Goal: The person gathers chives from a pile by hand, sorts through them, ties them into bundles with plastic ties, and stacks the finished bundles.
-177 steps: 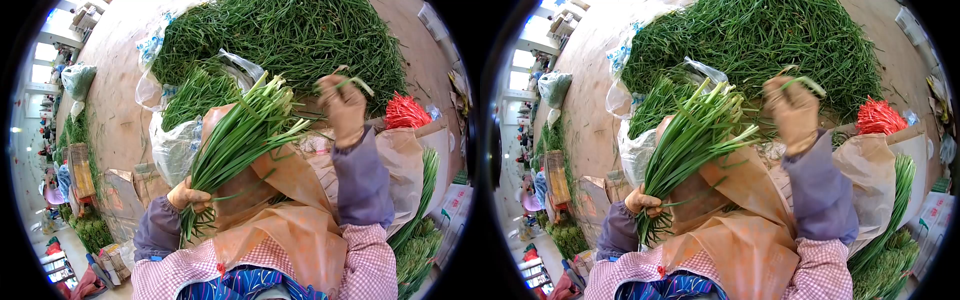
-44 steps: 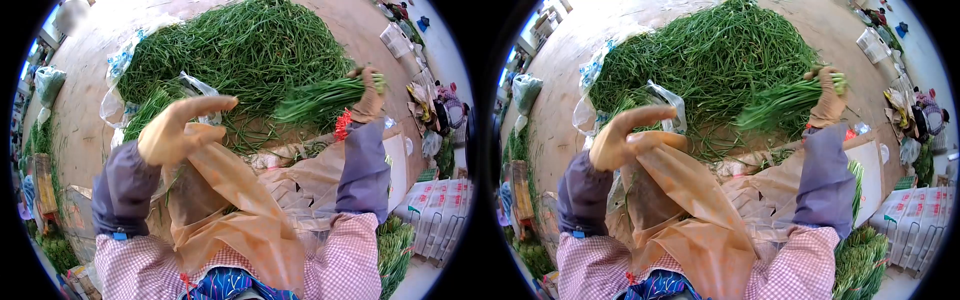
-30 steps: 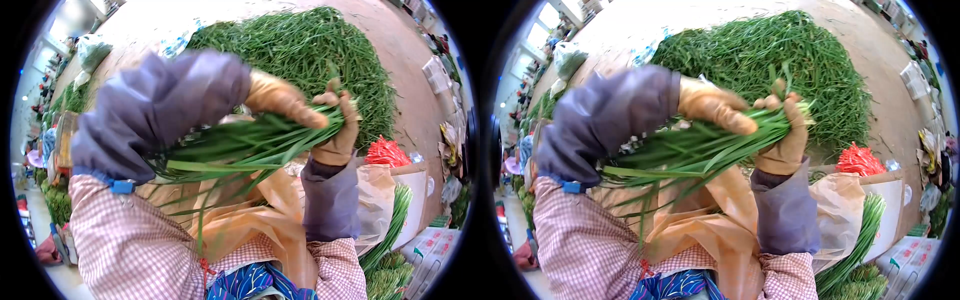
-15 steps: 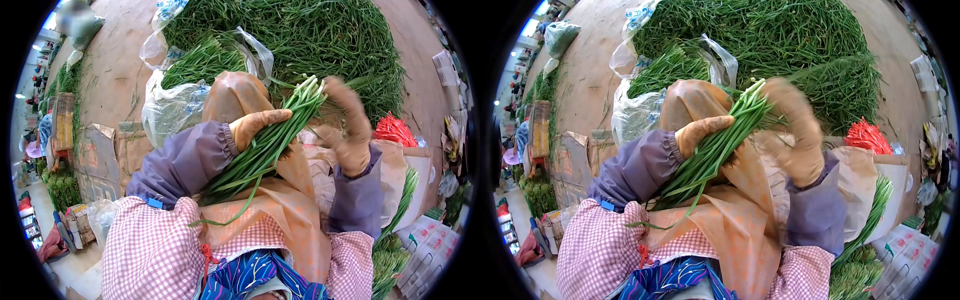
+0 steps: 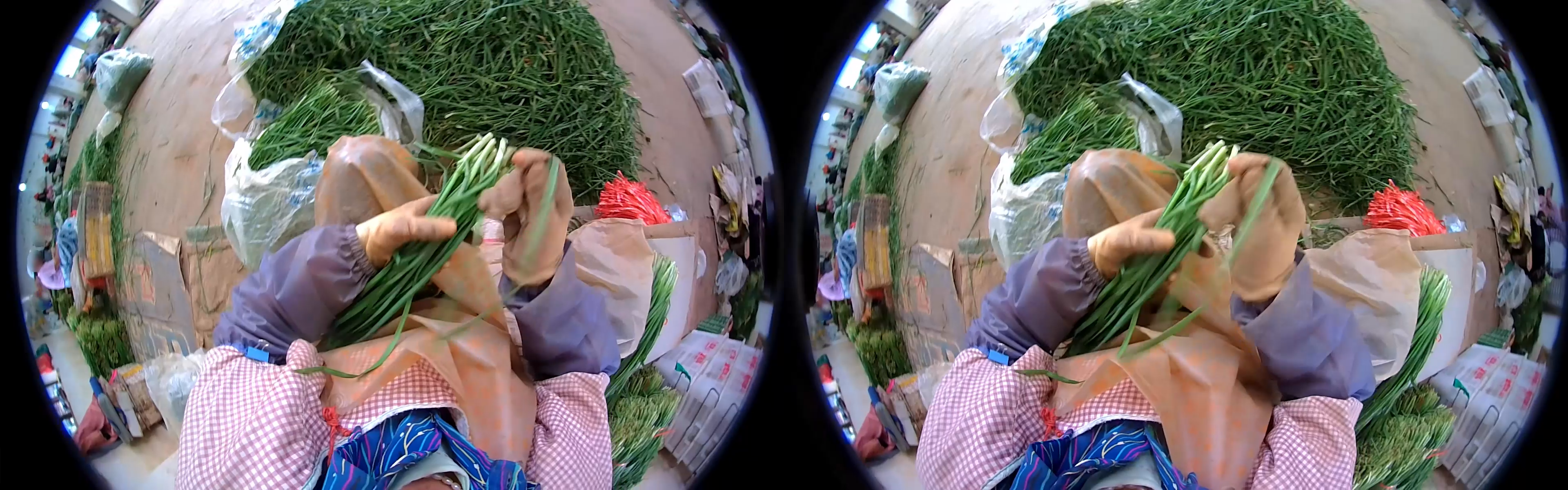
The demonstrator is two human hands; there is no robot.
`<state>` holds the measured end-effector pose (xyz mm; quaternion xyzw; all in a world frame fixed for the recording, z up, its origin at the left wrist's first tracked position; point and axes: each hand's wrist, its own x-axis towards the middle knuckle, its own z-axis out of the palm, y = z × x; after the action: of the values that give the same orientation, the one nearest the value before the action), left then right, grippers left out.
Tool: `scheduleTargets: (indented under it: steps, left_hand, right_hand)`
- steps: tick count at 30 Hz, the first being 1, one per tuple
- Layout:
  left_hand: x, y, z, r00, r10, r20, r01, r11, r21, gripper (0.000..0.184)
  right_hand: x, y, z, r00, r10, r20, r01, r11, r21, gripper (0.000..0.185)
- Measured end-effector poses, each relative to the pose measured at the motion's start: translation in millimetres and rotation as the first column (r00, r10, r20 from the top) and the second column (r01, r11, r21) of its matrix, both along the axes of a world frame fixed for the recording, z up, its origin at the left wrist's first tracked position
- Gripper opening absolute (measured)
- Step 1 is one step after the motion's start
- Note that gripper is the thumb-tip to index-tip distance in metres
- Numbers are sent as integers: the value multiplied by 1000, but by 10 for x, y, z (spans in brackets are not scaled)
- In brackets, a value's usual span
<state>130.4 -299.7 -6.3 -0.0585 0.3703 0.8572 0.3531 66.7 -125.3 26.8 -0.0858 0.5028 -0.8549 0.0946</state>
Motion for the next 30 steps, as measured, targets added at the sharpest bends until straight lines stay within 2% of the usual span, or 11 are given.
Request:
scheduleTargets:
  steps: [2, 5, 8, 12, 16, 20, 23, 26, 28, 29, 30]
  left_hand:
    - [4, 69, -40, 996, -77, -48, 65, 977, -203, 66]
    - [115, 166, -4, 997, -14, -72, 1, 985, -175, 50]
    - [206, 131, 45, 1000, -15, -10, 12, 974, -226, 49]
    - [192, 100, 51, 999, 37, -17, -40, 969, -245, 49]
    - [186, 158, 100, 994, 94, 51, -82, 977, -197, 49]
    - [187, 130, 75, 996, 65, 53, -53, 976, -212, 50]
    - [230, 80, 71, 996, 83, 36, -70, 957, -282, 52]
    - [303, 103, 44, 994, 110, -24, -112, 930, -351, 55]
    - [314, 168, 64, 986, 125, -109, -161, 874, -458, 57]
    - [322, 197, 22, 983, 118, -138, -170, 864, -475, 60]
    - [321, 199, 3, 976, 114, -184, -194, 838, -510, 60]
  right_hand:
    - [-302, 157, -101, 970, 178, 164, -135, 960, -246, 26]
    - [-564, 408, 14, 980, 100, 172, -89, 993, -73, 24]
    - [-1060, 849, 25, 927, -371, -58, 375, 913, 162, 23]
    - [-1100, 1125, -228, 987, -161, -29, 132, 674, 727, 40]
    - [-421, 722, -263, 866, 460, 198, -496, 734, 464, 84]
    - [-304, 466, -847, 685, 566, 459, -701, 683, 205, 49]
    - [-431, 547, -734, 864, 432, 258, -502, 772, 389, 19]
    - [-970, 1110, -691, 921, 243, 304, -275, 959, 67, 15]
    - [-1169, 1165, -844, 993, 82, 82, -115, 571, 813, 27]
    - [-1093, 1231, -886, 955, 208, -210, 201, 63, 978, 33]
    - [-959, 1091, -668, 898, 299, -322, 334, 11, 942, 37]
